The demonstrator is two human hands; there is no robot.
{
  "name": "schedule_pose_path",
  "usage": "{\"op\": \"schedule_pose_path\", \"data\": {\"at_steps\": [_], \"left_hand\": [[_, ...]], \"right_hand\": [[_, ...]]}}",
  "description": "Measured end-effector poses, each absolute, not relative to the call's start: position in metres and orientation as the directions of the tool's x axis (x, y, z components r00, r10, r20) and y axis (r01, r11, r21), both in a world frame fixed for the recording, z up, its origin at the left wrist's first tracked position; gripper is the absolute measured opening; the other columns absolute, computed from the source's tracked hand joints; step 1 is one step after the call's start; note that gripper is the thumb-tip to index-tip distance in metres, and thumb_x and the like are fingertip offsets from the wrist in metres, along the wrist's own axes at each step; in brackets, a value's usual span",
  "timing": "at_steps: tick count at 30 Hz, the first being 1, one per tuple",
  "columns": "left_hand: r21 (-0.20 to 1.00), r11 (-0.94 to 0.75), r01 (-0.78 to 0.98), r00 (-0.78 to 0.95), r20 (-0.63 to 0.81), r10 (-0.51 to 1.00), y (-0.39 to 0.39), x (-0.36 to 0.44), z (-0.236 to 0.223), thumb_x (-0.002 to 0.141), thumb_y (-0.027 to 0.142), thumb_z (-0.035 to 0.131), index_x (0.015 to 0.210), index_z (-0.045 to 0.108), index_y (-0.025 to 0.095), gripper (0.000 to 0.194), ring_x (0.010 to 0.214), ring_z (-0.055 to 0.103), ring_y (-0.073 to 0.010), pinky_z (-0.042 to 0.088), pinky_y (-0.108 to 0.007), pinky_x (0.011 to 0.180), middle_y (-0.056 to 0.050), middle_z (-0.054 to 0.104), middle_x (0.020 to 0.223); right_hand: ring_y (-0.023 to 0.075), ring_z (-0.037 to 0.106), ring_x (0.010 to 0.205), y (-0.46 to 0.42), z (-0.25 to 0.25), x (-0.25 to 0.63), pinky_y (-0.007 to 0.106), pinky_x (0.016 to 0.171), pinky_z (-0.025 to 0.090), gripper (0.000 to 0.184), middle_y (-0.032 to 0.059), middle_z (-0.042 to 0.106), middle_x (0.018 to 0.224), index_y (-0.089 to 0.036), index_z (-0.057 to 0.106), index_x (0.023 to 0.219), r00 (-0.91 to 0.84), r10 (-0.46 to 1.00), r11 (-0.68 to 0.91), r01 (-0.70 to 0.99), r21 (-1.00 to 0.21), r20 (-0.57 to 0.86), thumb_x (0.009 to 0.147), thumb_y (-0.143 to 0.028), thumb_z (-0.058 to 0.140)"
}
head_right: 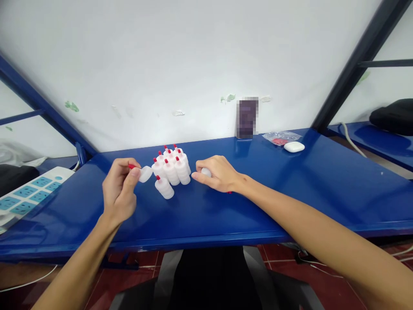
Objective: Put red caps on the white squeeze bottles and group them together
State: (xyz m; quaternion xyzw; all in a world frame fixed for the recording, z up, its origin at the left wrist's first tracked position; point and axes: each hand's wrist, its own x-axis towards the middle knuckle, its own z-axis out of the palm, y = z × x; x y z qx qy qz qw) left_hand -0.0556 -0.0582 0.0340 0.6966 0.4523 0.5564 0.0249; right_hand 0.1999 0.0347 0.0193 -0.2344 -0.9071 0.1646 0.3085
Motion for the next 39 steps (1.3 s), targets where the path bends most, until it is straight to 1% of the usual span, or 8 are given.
{"op": "schedule_pose_path", "data": {"at_steps": [4, 9, 24, 29, 32, 34, 37, 39], "left_hand": [[0.587, -0.548, 0.596, 0.082, 0.634, 0.769, -0.052, -0.07, 0.03, 0.098, 0.035, 0.048, 0.094, 0.053, 0.019, 0.017, 0.051, 0.034, -0.0078, 0.028, -0.021, 0.048, 0.006, 0.04, 0.062], [0.63, -0.545, 0.553, 0.147, 0.57, 0.809, -0.047, -0.073, 0.025, 0.098, 0.035, 0.049, 0.094, 0.051, 0.019, 0.017, 0.049, 0.026, -0.0076, 0.023, -0.021, 0.046, 0.008, 0.03, 0.058], [0.659, -0.488, 0.572, 0.211, 0.457, 0.864, -0.041, -0.075, 0.024, 0.096, 0.034, 0.051, 0.097, 0.051, 0.019, 0.015, 0.048, 0.022, -0.0067, 0.02, -0.019, 0.046, 0.01, 0.026, 0.056], [0.565, -0.473, 0.676, 0.236, 0.442, 0.865, -0.039, -0.075, 0.027, 0.093, 0.034, 0.054, 0.097, 0.054, 0.019, 0.016, 0.05, 0.021, -0.0075, 0.022, -0.02, 0.048, 0.01, 0.022, 0.057], [0.473, -0.487, 0.734, 0.278, 0.445, 0.851, -0.04, -0.077, 0.029, 0.093, 0.033, 0.053, 0.106, 0.057, 0.02, 0.019, 0.053, 0.024, -0.0085, 0.026, -0.021, 0.052, 0.008, 0.023, 0.061], [0.468, -0.492, 0.734, 0.251, 0.486, 0.837, -0.042, -0.079, 0.03, 0.093, 0.033, 0.053, 0.109, 0.056, 0.019, 0.021, 0.054, 0.027, -0.009, 0.028, -0.022, 0.053, 0.008, 0.027, 0.062], [0.496, -0.514, 0.7, 0.141, 0.61, 0.78, -0.054, -0.08, 0.028, 0.093, 0.031, 0.053, 0.087, 0.053, 0.018, 0.015, 0.052, 0.029, -0.0086, 0.026, -0.023, 0.05, 0.007, 0.032, 0.06], [0.467, -0.546, 0.695, 0.158, 0.641, 0.751, -0.066, -0.075, 0.025, 0.093, 0.027, 0.051, 0.072, 0.044, 0.018, 0.024, 0.05, 0.029, -0.0082, 0.026, -0.023, 0.049, 0.006, 0.034, 0.058]], "right_hand": [[0.0112, 0.043, 0.055, 0.043, 0.015, 0.203, 0.026, 0.059, 0.028, 0.044, -0.0015, 0.052, 0.061, -0.018, 0.054, 0.07, -0.658, 0.581, 0.805, 0.378, -0.457, 0.48, 0.094, -0.053, 0.041], [0.0115, 0.043, 0.057, 0.047, 0.015, 0.204, 0.026, 0.06, 0.028, 0.045, -0.0015, 0.053, 0.062, -0.018, 0.056, 0.071, -0.657, 0.598, 0.794, 0.408, -0.45, 0.459, 0.093, -0.054, 0.041], [0.011, 0.042, 0.057, 0.047, 0.015, 0.205, 0.026, 0.06, 0.026, 0.044, -0.0016, 0.053, 0.063, -0.017, 0.057, 0.072, -0.688, 0.587, 0.805, 0.439, -0.399, 0.426, 0.094, -0.052, 0.042], [0.011, 0.042, 0.056, 0.046, 0.016, 0.205, 0.026, 0.059, 0.025, 0.043, -0.0021, 0.052, 0.062, -0.018, 0.057, 0.072, -0.692, 0.594, 0.8, 0.454, -0.393, 0.41, 0.094, -0.051, 0.042], [0.011, 0.042, 0.056, 0.046, 0.016, 0.205, 0.027, 0.059, 0.025, 0.044, -0.0019, 0.053, 0.062, -0.018, 0.058, 0.072, -0.697, 0.596, 0.798, 0.461, -0.388, 0.398, 0.094, -0.052, 0.042], [0.0111, 0.042, 0.056, 0.046, 0.017, 0.205, 0.027, 0.059, 0.024, 0.044, -0.0019, 0.053, 0.062, -0.018, 0.059, 0.072, -0.698, 0.598, 0.797, 0.467, -0.383, 0.394, 0.094, -0.052, 0.042], [0.0113, 0.042, 0.057, 0.047, 0.016, 0.205, 0.027, 0.059, 0.024, 0.043, -0.0017, 0.053, 0.063, -0.018, 0.059, 0.073, -0.694, 0.607, 0.791, 0.48, -0.38, 0.387, 0.094, -0.051, 0.042], [0.0115, 0.043, 0.057, 0.047, 0.016, 0.205, 0.027, 0.059, 0.025, 0.043, -0.0015, 0.054, 0.063, -0.018, 0.059, 0.073, -0.691, 0.614, 0.786, 0.488, -0.38, 0.381, 0.094, -0.051, 0.042]]}}
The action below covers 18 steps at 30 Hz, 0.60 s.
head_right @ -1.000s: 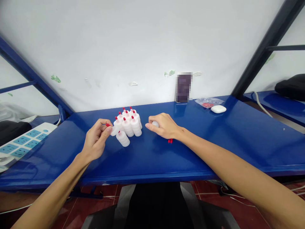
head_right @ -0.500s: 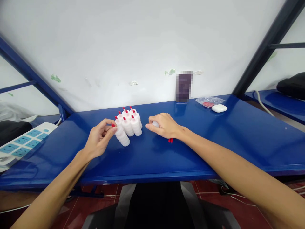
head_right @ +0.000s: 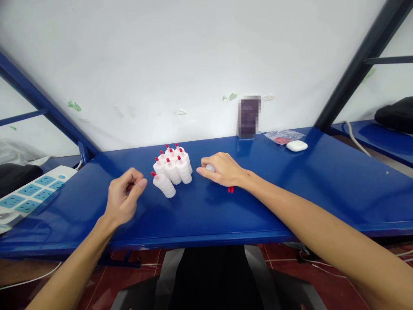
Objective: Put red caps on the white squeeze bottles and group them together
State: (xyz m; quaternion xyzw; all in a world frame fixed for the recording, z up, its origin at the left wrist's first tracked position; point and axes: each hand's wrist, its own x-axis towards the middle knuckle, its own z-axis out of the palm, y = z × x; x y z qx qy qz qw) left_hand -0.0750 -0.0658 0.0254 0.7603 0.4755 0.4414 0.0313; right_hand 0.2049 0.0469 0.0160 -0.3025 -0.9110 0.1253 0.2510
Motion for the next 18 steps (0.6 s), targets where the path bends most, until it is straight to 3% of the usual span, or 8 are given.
{"op": "schedule_pose_path", "data": {"at_steps": [4, 6, 11, 18], "left_hand": [[0.274, -0.677, 0.683, 0.532, 0.45, 0.718, -0.087, -0.053, 0.018, 0.094, 0.021, 0.048, 0.072, 0.048, 0.018, 0.022, 0.058, 0.042, -0.0109, 0.034, -0.025, 0.057, 0.003, 0.048, 0.064], [0.198, -0.69, 0.696, 0.616, 0.328, 0.716, -0.089, -0.044, 0.015, 0.095, 0.024, 0.046, 0.08, 0.053, 0.018, 0.018, 0.063, 0.048, -0.0131, 0.037, -0.026, 0.06, 0.0, 0.054, 0.071], [0.11, -0.611, 0.784, 0.577, 0.236, 0.782, -0.073, -0.044, 0.015, 0.099, 0.029, 0.042, 0.092, 0.056, 0.018, 0.02, 0.07, 0.056, -0.0159, 0.039, -0.028, 0.063, -0.001, 0.061, 0.081], [0.161, -0.621, 0.767, 0.566, 0.284, 0.774, -0.075, -0.041, 0.016, 0.098, 0.028, 0.042, 0.072, 0.047, 0.018, 0.028, 0.058, 0.046, -0.0125, 0.033, -0.027, 0.057, 0.001, 0.051, 0.066]], "right_hand": [[0.0122, 0.047, 0.059, 0.047, 0.015, 0.204, 0.027, 0.06, 0.026, 0.042, -0.001, 0.057, 0.064, -0.018, 0.06, 0.074, -0.702, 0.606, 0.792, 0.488, -0.367, 0.375, 0.094, -0.051, 0.043], [0.0125, 0.048, 0.059, 0.047, 0.015, 0.204, 0.026, 0.06, 0.026, 0.041, -0.0009, 0.058, 0.064, -0.018, 0.06, 0.074, -0.705, 0.603, 0.795, 0.493, -0.353, 0.372, 0.094, -0.05, 0.044], [0.0126, 0.049, 0.059, 0.046, 0.017, 0.204, 0.026, 0.06, 0.026, 0.041, -0.0004, 0.058, 0.064, -0.018, 0.06, 0.074, -0.702, 0.615, 0.786, 0.512, -0.346, 0.358, 0.094, -0.05, 0.045], [0.0128, 0.048, 0.06, 0.046, 0.017, 0.203, 0.027, 0.06, 0.025, 0.041, -0.0004, 0.058, 0.065, -0.018, 0.061, 0.074, -0.7, 0.612, 0.789, 0.51, -0.342, 0.368, 0.093, -0.051, 0.045]]}}
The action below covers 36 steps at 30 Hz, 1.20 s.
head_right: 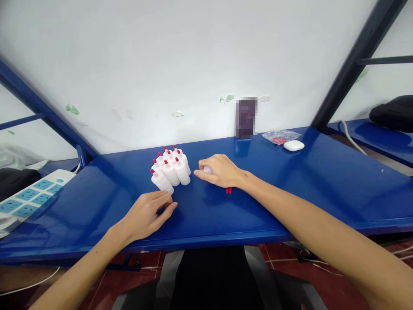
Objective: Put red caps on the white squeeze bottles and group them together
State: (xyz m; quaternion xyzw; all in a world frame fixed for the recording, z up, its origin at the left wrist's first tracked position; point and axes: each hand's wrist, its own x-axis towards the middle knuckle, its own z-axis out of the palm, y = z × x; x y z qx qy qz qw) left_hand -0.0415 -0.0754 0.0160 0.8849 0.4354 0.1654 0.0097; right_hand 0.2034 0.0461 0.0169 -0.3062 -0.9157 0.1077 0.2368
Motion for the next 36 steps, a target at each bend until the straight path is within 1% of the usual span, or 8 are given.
{"op": "schedule_pose_path", "data": {"at_steps": [7, 16, 18, 21, 23, 26, 31, 36], "left_hand": [[0.361, -0.765, 0.533, 0.744, 0.231, 0.627, -0.076, 0.006, 0.016, 0.098, 0.02, 0.036, 0.064, 0.033, 0.019, 0.034, 0.057, 0.037, -0.0121, 0.032, -0.029, 0.059, 0.003, 0.042, 0.06], [0.667, -0.656, 0.353, 0.775, 0.183, 0.604, -0.013, 0.053, 0.01, 0.098, 0.03, 0.036, 0.059, 0.023, 0.019, 0.042, 0.049, 0.023, -0.0083, 0.025, -0.025, 0.05, 0.006, 0.023, 0.053], [0.597, -0.694, 0.401, 0.754, 0.216, 0.621, -0.006, 0.057, 0.006, 0.096, 0.035, 0.04, 0.061, 0.024, 0.019, 0.041, 0.05, 0.027, -0.0085, 0.026, -0.025, 0.051, 0.006, 0.026, 0.055], [0.289, -0.775, 0.562, 0.742, 0.238, 0.626, 0.003, 0.062, 0.003, 0.088, 0.047, 0.052, 0.072, 0.043, 0.019, 0.033, 0.054, 0.043, -0.012, 0.03, -0.027, 0.054, 0.003, 0.047, 0.062], [0.084, -0.775, 0.626, 0.757, 0.174, 0.63, 0.008, 0.066, 0.002, 0.087, 0.06, 0.049, 0.088, 0.053, 0.018, 0.042, 0.057, 0.054, -0.018, 0.035, -0.029, 0.055, -0.002, 0.059, 0.071], [-0.107, -0.768, 0.632, 0.775, 0.091, 0.625, 0.015, 0.077, 0.003, 0.088, 0.073, 0.036, 0.099, 0.059, 0.015, 0.063, 0.06, 0.063, -0.0256, 0.041, -0.032, 0.056, -0.008, 0.066, 0.073], [-0.254, -0.797, 0.548, 0.833, 0.079, 0.548, 0.025, 0.095, 0.003, 0.094, 0.067, 0.031, 0.089, 0.067, 0.012, 0.066, 0.062, 0.067, -0.0276, 0.043, -0.033, 0.057, -0.011, 0.068, 0.067], [-0.286, -0.846, 0.449, 0.89, 0.056, 0.453, 0.029, 0.098, 0.001, 0.101, 0.052, 0.03, 0.081, 0.07, 0.014, 0.059, 0.06, 0.066, -0.0242, 0.039, -0.03, 0.056, -0.01, 0.068, 0.063]], "right_hand": [[0.0111, 0.041, 0.058, 0.056, 0.014, 0.207, 0.026, 0.06, 0.025, 0.042, -0.0026, 0.052, 0.062, -0.018, 0.058, 0.072, -0.652, 0.654, 0.754, 0.521, -0.4, 0.383, 0.094, -0.051, 0.044], [0.0108, 0.045, 0.052, 0.081, 0.008, 0.224, 0.026, 0.058, 0.032, 0.049, -0.0028, 0.05, 0.054, -0.018, 0.047, 0.06, -0.464, 0.771, 0.626, 0.429, -0.651, 0.436, 0.094, -0.053, 0.041], [0.0109, 0.047, 0.051, 0.085, 0.006, 0.226, 0.026, 0.059, 0.034, 0.049, -0.0025, 0.051, 0.054, -0.018, 0.047, 0.06, -0.448, 0.779, 0.617, 0.421, -0.665, 0.438, 0.094, -0.053, 0.041], [0.0106, 0.046, 0.051, 0.088, 0.005, 0.227, 0.026, 0.058, 0.034, 0.05, -0.0024, 0.051, 0.053, -0.017, 0.048, 0.06, -0.442, 0.778, 0.62, 0.428, -0.657, 0.446, 0.093, -0.054, 0.042], [0.0105, 0.045, 0.051, 0.088, 0.004, 0.227, 0.026, 0.057, 0.032, 0.049, -0.0023, 0.052, 0.053, -0.017, 0.049, 0.06, -0.444, 0.778, 0.622, 0.446, -0.643, 0.444, 0.094, -0.053, 0.042], [0.0103, 0.043, 0.052, 0.088, 0.003, 0.227, 0.026, 0.056, 0.03, 0.048, -0.0025, 0.051, 0.054, -0.017, 0.049, 0.06, -0.455, 0.774, 0.628, 0.473, -0.617, 0.44, 0.094, -0.05, 0.043], [0.0105, 0.038, 0.055, 0.088, 0.004, 0.227, 0.028, 0.057, 0.025, 0.046, -0.0028, 0.049, 0.055, -0.017, 0.049, 0.059, -0.473, 0.761, 0.647, 0.504, -0.573, 0.444, 0.094, -0.047, 0.043], [0.0106, 0.038, 0.056, 0.088, 0.003, 0.227, 0.028, 0.058, 0.024, 0.046, -0.0029, 0.048, 0.056, -0.017, 0.047, 0.059, -0.482, 0.756, 0.654, 0.521, -0.549, 0.442, 0.095, -0.046, 0.043]]}}
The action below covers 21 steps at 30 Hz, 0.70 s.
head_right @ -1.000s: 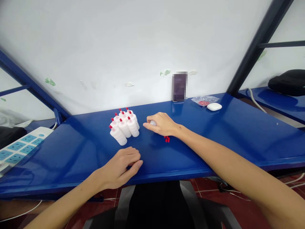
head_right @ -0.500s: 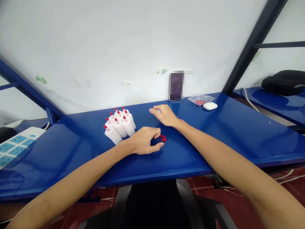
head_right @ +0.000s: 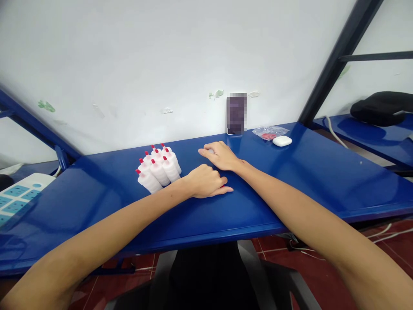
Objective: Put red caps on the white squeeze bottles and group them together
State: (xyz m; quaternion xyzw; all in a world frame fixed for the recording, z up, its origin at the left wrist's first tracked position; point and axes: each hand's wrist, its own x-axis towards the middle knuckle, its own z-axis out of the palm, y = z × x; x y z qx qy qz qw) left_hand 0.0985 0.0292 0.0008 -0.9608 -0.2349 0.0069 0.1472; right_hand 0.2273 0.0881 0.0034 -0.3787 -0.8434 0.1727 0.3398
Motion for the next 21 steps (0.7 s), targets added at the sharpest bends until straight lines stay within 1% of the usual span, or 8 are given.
{"op": "schedule_pose_path", "data": {"at_steps": [5, 8, 10, 12, 14, 16, 18, 21], "left_hand": [[-0.267, -0.868, 0.419, 0.906, 0.06, 0.419, 0.026, 0.091, -0.001, 0.101, 0.042, 0.039, 0.072, 0.068, 0.014, 0.05, 0.056, 0.062, -0.0192, 0.037, -0.032, 0.063, -0.008, 0.068, 0.062], [-0.2, -0.903, 0.381, 0.925, 0.099, 0.368, 0.013, 0.073, 0.001, 0.101, 0.036, 0.041, 0.067, 0.064, 0.014, 0.046, 0.051, 0.055, -0.0143, 0.035, -0.034, 0.069, -0.005, 0.065, 0.059], [-0.122, -0.92, 0.373, 0.923, 0.147, 0.355, 0.0, 0.057, 0.003, 0.101, 0.035, 0.04, 0.065, 0.06, 0.014, 0.046, 0.048, 0.048, -0.0113, 0.033, -0.034, 0.071, -0.002, 0.062, 0.056], [-0.014, -0.921, 0.39, 0.904, 0.196, 0.38, -0.011, 0.041, 0.003, 0.101, 0.032, 0.041, 0.061, 0.054, 0.015, 0.045, 0.045, 0.038, -0.0088, 0.033, -0.034, 0.073, 0.002, 0.056, 0.052], [0.109, -0.902, 0.417, 0.863, 0.264, 0.431, -0.02, 0.029, 0.001, 0.1, 0.029, 0.04, 0.059, 0.049, 0.016, 0.045, 0.045, 0.03, -0.0079, 0.035, -0.032, 0.074, 0.004, 0.05, 0.05], [0.234, -0.872, 0.43, 0.793, 0.363, 0.489, -0.024, 0.022, -0.002, 0.1, 0.027, 0.04, 0.057, 0.042, 0.017, 0.044, 0.045, 0.024, -0.0082, 0.036, -0.03, 0.072, 0.006, 0.043, 0.048], [0.323, -0.852, 0.413, 0.717, 0.462, 0.522, -0.026, 0.02, -0.005, 0.099, 0.026, 0.04, 0.057, 0.037, 0.018, 0.044, 0.046, 0.023, -0.0087, 0.036, -0.027, 0.066, 0.007, 0.036, 0.047], [0.377, -0.839, 0.392, 0.626, 0.558, 0.544, -0.026, 0.021, -0.008, 0.098, 0.027, 0.043, 0.057, 0.034, 0.018, 0.043, 0.047, 0.028, -0.0088, 0.031, -0.026, 0.055, 0.006, 0.034, 0.049]], "right_hand": [[0.0108, 0.039, 0.057, 0.087, 0.004, 0.227, 0.027, 0.059, 0.026, 0.046, -0.0028, 0.05, 0.057, -0.017, 0.05, 0.06, -0.491, 0.757, 0.653, 0.533, -0.539, 0.432, 0.095, -0.047, 0.043], [0.011, 0.041, 0.057, 0.085, 0.006, 0.226, 0.027, 0.06, 0.027, 0.046, -0.0027, 0.05, 0.058, -0.017, 0.051, 0.061, -0.496, 0.762, 0.645, 0.537, -0.544, 0.416, 0.095, -0.047, 0.043], [0.0109, 0.043, 0.057, 0.081, 0.007, 0.224, 0.027, 0.06, 0.028, 0.046, -0.0026, 0.051, 0.058, -0.017, 0.051, 0.061, -0.513, 0.756, 0.651, 0.523, -0.55, 0.407, 0.095, -0.048, 0.043], [0.0108, 0.044, 0.057, 0.076, 0.008, 0.22, 0.026, 0.061, 0.03, 0.046, -0.0027, 0.052, 0.059, -0.017, 0.052, 0.063, -0.55, 0.738, 0.663, 0.484, -0.571, 0.391, 0.095, -0.049, 0.044], [0.0107, 0.047, 0.058, 0.07, 0.009, 0.215, 0.025, 0.062, 0.032, 0.045, -0.003, 0.054, 0.06, -0.016, 0.056, 0.07, -0.598, 0.72, 0.657, 0.423, -0.624, 0.352, 0.096, -0.05, 0.042], [0.0105, 0.05, 0.058, 0.065, 0.011, 0.211, 0.024, 0.062, 0.035, 0.045, -0.003, 0.055, 0.061, -0.017, 0.06, 0.076, -0.643, 0.707, 0.625, 0.373, -0.686, 0.294, 0.097, -0.051, 0.041], [0.0096, 0.05, 0.055, 0.061, 0.014, 0.208, 0.024, 0.06, 0.036, 0.047, -0.0026, 0.055, 0.062, -0.016, 0.061, 0.074, -0.671, 0.706, 0.574, 0.355, -0.738, 0.226, 0.096, -0.053, 0.042], [0.0082, 0.046, 0.049, 0.056, 0.019, 0.206, 0.024, 0.053, 0.035, 0.054, -0.002, 0.052, 0.061, -0.015, 0.057, 0.066, -0.714, 0.687, 0.49, 0.322, -0.81, 0.132, 0.095, -0.058, 0.04]]}}
